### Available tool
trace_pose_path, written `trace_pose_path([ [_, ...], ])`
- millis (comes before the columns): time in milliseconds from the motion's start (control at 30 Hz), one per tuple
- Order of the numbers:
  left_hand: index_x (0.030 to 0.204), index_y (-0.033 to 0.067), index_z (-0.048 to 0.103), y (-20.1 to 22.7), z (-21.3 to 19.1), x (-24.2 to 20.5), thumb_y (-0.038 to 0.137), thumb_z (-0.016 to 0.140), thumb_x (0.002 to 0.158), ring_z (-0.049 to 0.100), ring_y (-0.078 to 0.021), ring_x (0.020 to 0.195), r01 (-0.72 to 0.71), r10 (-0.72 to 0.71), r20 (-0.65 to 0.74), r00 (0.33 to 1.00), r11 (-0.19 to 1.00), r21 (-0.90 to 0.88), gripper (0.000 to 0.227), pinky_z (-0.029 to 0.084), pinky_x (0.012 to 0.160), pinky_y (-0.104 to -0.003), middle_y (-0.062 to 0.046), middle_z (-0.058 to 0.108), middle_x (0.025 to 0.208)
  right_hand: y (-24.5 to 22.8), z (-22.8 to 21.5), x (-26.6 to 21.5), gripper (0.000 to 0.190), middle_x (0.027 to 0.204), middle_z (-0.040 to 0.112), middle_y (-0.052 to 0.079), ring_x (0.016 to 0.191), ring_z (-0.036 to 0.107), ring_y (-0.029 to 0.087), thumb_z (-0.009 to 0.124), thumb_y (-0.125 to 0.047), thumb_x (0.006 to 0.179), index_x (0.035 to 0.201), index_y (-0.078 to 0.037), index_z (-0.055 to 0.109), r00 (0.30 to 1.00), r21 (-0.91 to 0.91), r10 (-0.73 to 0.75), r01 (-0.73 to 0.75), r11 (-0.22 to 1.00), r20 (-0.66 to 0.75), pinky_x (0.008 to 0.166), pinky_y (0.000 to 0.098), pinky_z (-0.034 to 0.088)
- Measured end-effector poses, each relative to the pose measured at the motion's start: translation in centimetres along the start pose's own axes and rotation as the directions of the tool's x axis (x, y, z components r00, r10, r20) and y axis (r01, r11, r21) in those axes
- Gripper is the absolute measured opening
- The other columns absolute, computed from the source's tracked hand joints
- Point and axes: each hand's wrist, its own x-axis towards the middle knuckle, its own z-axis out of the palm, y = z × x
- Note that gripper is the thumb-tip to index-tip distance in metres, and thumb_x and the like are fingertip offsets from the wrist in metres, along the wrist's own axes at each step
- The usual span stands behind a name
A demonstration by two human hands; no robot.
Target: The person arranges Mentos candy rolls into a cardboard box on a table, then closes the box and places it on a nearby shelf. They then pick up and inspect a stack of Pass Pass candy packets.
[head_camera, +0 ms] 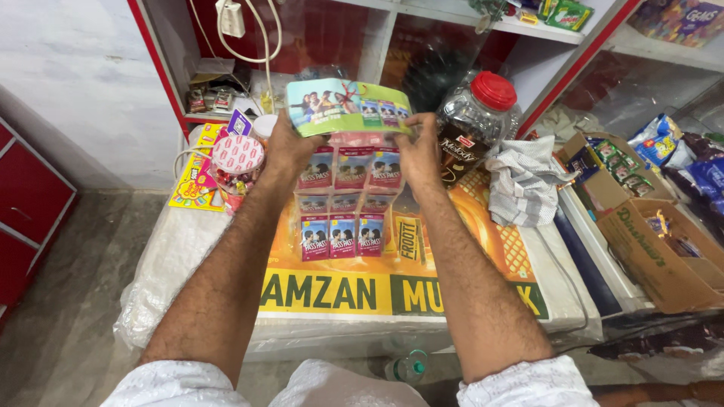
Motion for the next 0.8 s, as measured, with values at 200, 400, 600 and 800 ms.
trace_pose_path([
  [200,0.138,0.0106,0.045,0.2,-0.3,-0.7,0.004,0.079,0.081,0.074,-0.0176,0.1,0.077,-0.076,-0.018,0.997,0.996,0.038,0.067,0.064,0.081,-0.03,-0.009,0.07,0.118,0.4,0.2,-0.2,0.021,0.121,0.057,0.007,0.113,0.062,0.02,0.073,0.006,0.08,0.091,-0.011,0.069,0.999,-0.146,-0.04,0.035,0.989,-0.034,0.098,0.0311,0.055],
  [400,0.145,0.0077,0.033,-0.7,0.1,0.4,0.004,0.085,0.078,0.071,-0.024,0.109,0.125,-0.125,-0.01,0.992,0.987,0.103,0.085,0.061,0.087,-0.033,-0.015,0.064,0.125,0.1,0.4,-0.7,0.018,0.12,0.057,0.006,0.111,0.063,0.02,0.082,-0.001,0.076,0.087,-0.012,0.073,0.998,-0.208,-0.054,0.048,0.977,-0.02,0.1,0.0302,0.056],
  [600,0.157,0.0107,0.004,-2.6,0.2,1.4,0.021,0.103,0.066,0.049,-0.0438,0.128,0.113,-0.054,-0.144,0.988,0.889,0.443,0.135,0.051,0.101,-0.046,-0.032,0.035,0.141,0.5,1.0,-0.8,0.015,0.114,0.073,0.005,0.107,0.07,0.019,0.079,-0.007,0.08,0.092,-0.015,0.074,0.999,-0.182,-0.004,0.011,0.983,0.04,0.096,0.0349,0.056],
  [800,0.162,0.014,0.005,-2.7,0.2,0.7,0.025,0.098,0.063,0.05,-0.0473,0.126,0.032,0.019,-0.1,0.995,0.876,0.482,0.137,0.055,0.105,-0.044,-0.033,0.024,0.144,1.0,2.0,-0.4,0.016,0.102,0.077,0.006,0.099,0.072,0.018,0.08,-0.005,0.079,0.092,-0.012,0.075,0.998,-0.144,-0.042,0.048,0.988,0.043,0.091,0.0329,0.055],
])
